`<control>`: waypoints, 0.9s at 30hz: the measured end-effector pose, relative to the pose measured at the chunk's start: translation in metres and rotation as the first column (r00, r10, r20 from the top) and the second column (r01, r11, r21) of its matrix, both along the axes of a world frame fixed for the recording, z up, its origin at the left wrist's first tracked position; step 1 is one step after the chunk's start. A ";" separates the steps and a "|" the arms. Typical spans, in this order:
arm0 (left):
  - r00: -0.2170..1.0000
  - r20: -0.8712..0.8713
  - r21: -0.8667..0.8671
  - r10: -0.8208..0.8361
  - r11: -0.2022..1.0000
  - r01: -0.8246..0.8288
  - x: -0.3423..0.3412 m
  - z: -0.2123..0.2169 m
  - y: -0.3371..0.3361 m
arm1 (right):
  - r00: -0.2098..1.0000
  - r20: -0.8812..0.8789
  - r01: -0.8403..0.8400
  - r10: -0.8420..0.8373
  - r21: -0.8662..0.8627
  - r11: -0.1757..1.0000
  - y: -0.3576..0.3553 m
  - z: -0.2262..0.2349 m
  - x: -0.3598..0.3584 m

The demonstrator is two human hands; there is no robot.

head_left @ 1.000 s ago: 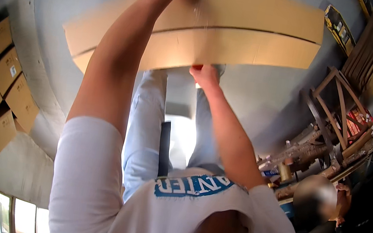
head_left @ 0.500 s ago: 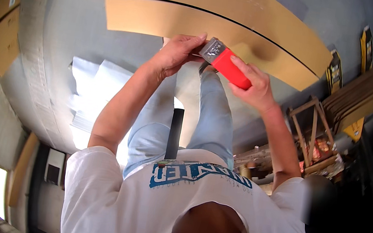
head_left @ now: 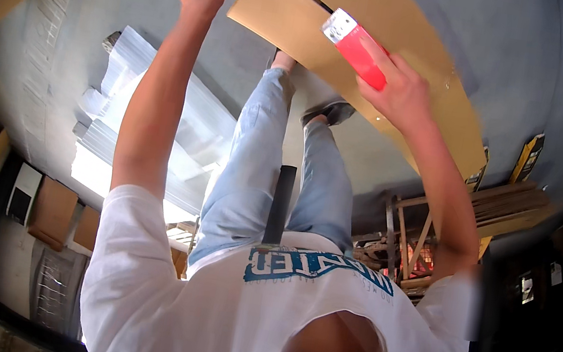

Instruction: The person repeatedly assembles flat cardboard sheets into boxes and seals them with packing tape. They use a handheld tape dispenser to apply tape along the seams of the boxes, then stack the finished boxes on a nearby table.

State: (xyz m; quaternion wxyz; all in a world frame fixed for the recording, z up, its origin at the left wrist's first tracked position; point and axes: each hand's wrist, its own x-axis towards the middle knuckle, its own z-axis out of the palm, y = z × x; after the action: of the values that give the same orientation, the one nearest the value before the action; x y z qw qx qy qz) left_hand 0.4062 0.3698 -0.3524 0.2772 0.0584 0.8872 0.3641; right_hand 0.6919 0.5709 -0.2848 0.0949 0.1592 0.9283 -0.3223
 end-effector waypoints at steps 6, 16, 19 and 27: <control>0.994 -0.069 -0.169 -0.079 0.983 0.066 -0.015 -0.099 0.005 | 0.982 0.191 -0.034 0.012 0.110 0.993 -0.011 -0.049 -0.034; 0.916 -0.261 -0.273 -0.304 0.934 0.232 0.044 -0.074 0.075 | 0.905 0.425 -0.039 -0.004 0.090 0.995 -0.012 -0.034 -0.051; 0.772 -0.450 -0.458 -0.449 0.858 0.232 0.084 -0.065 0.085 | 0.923 0.380 -0.078 0.051 0.055 0.995 -0.004 -0.021 -0.042; 0.559 -0.645 -0.589 -0.521 0.805 0.072 0.072 -0.129 0.068 | 0.991 0.127 0.029 -0.046 0.134 0.991 0.047 0.031 0.185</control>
State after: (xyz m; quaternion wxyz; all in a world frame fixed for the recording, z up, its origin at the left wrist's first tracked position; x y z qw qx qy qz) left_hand 0.4784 0.4374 -0.4811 -0.0732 0.2921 0.9536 0.0043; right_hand 0.8771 0.6182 -0.2540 0.1384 0.2031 0.9363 -0.2510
